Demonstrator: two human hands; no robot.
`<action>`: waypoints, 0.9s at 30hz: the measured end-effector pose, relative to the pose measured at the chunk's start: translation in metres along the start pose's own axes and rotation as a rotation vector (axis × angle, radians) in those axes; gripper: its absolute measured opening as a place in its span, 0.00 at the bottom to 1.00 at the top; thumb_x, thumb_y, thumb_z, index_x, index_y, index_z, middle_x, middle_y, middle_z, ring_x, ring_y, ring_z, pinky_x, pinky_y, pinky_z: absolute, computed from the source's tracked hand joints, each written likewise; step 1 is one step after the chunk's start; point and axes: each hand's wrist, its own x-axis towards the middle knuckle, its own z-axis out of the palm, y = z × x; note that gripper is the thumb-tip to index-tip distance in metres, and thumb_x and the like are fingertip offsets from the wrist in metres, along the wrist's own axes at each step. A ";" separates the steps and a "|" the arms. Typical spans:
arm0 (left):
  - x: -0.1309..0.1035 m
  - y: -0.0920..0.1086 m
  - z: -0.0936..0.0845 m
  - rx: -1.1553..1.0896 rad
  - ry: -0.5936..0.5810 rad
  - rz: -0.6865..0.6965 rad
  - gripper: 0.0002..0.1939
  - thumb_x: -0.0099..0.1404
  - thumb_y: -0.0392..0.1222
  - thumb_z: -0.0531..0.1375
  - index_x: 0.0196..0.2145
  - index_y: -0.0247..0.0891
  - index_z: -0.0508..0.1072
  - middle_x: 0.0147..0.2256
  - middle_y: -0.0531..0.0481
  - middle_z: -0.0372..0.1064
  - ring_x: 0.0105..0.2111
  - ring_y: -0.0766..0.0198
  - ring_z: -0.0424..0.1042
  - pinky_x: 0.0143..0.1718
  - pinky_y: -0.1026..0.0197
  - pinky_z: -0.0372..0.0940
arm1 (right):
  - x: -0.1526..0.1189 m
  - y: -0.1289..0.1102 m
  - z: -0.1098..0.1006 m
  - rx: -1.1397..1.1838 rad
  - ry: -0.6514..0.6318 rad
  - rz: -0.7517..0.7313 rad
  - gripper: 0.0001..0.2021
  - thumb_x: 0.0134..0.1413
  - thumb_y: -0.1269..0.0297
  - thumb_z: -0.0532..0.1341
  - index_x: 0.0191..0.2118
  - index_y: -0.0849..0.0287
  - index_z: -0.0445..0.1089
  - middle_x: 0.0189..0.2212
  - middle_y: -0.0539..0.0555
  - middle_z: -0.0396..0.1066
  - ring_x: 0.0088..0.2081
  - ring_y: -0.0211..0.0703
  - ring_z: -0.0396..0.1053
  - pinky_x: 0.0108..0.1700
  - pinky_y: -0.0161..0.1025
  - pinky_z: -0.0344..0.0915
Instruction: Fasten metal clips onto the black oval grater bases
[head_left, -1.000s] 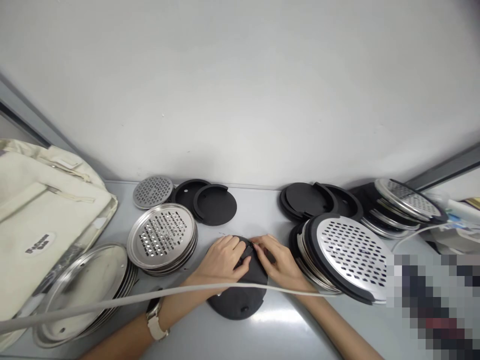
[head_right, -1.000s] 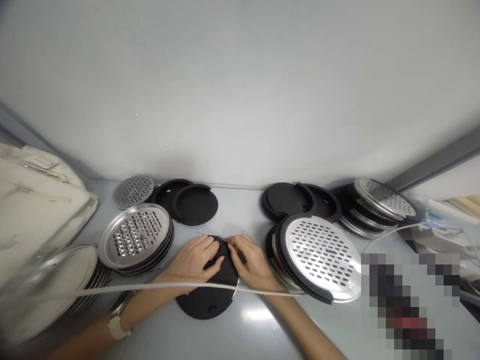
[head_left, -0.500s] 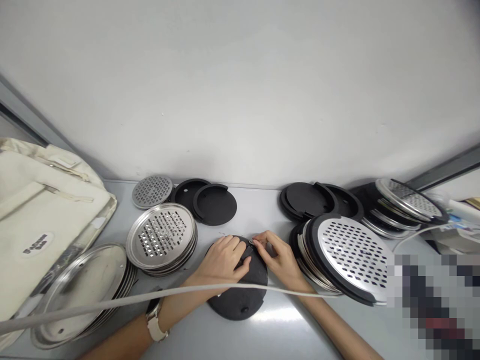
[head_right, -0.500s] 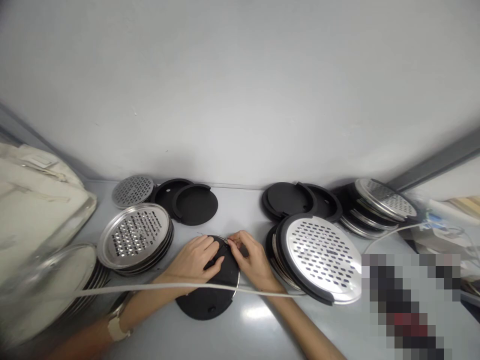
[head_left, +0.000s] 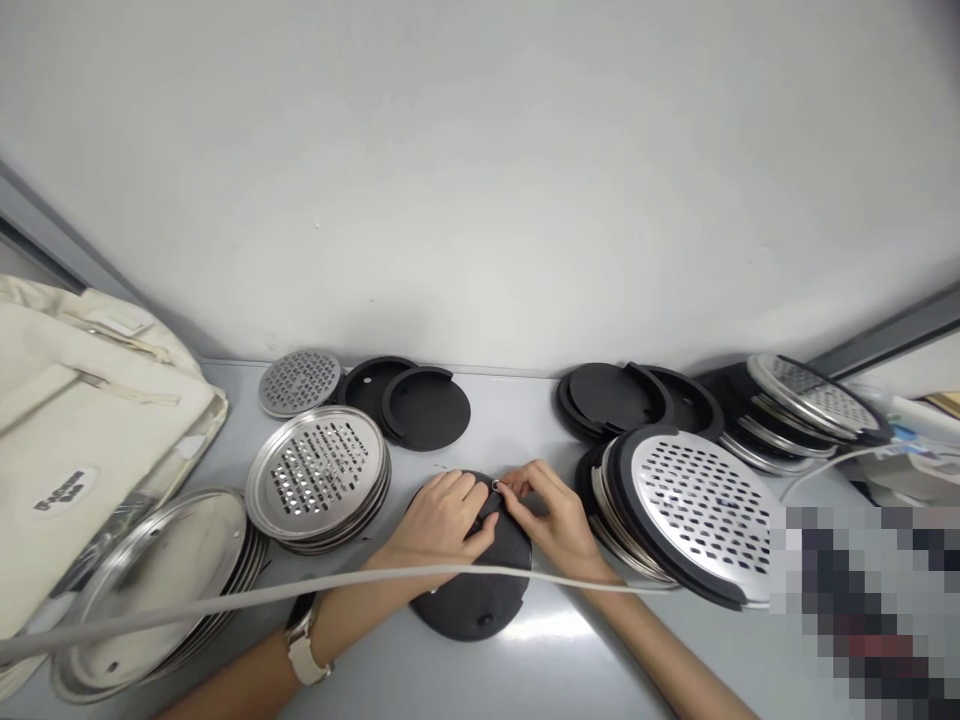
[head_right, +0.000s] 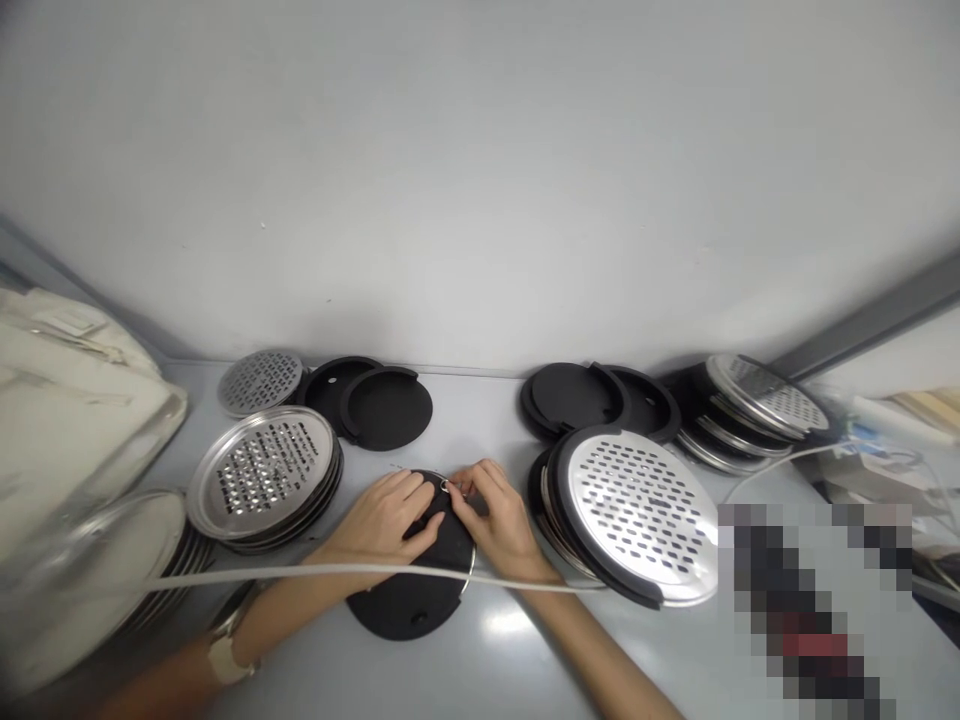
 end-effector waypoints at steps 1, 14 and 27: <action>0.000 0.000 0.000 0.001 0.003 0.001 0.04 0.65 0.38 0.53 0.31 0.38 0.63 0.31 0.49 0.62 0.34 0.59 0.63 0.36 0.56 0.60 | 0.000 -0.001 0.000 -0.004 0.006 0.002 0.04 0.60 0.68 0.56 0.32 0.57 0.64 0.29 0.51 0.64 0.33 0.41 0.63 0.37 0.37 0.62; 0.001 -0.002 -0.003 -0.157 0.032 -0.051 0.06 0.67 0.37 0.52 0.31 0.39 0.61 0.30 0.51 0.62 0.33 0.60 0.64 0.35 0.58 0.60 | 0.007 -0.006 0.004 0.153 -0.014 0.160 0.06 0.59 0.62 0.58 0.32 0.58 0.66 0.28 0.51 0.68 0.30 0.39 0.64 0.35 0.36 0.62; 0.016 -0.006 -0.003 -0.661 0.168 -0.169 0.04 0.66 0.34 0.55 0.35 0.38 0.69 0.33 0.53 0.66 0.33 0.67 0.68 0.37 0.64 0.64 | 0.007 -0.009 -0.002 0.157 0.005 0.075 0.06 0.60 0.64 0.57 0.32 0.58 0.66 0.28 0.51 0.66 0.31 0.39 0.64 0.35 0.36 0.62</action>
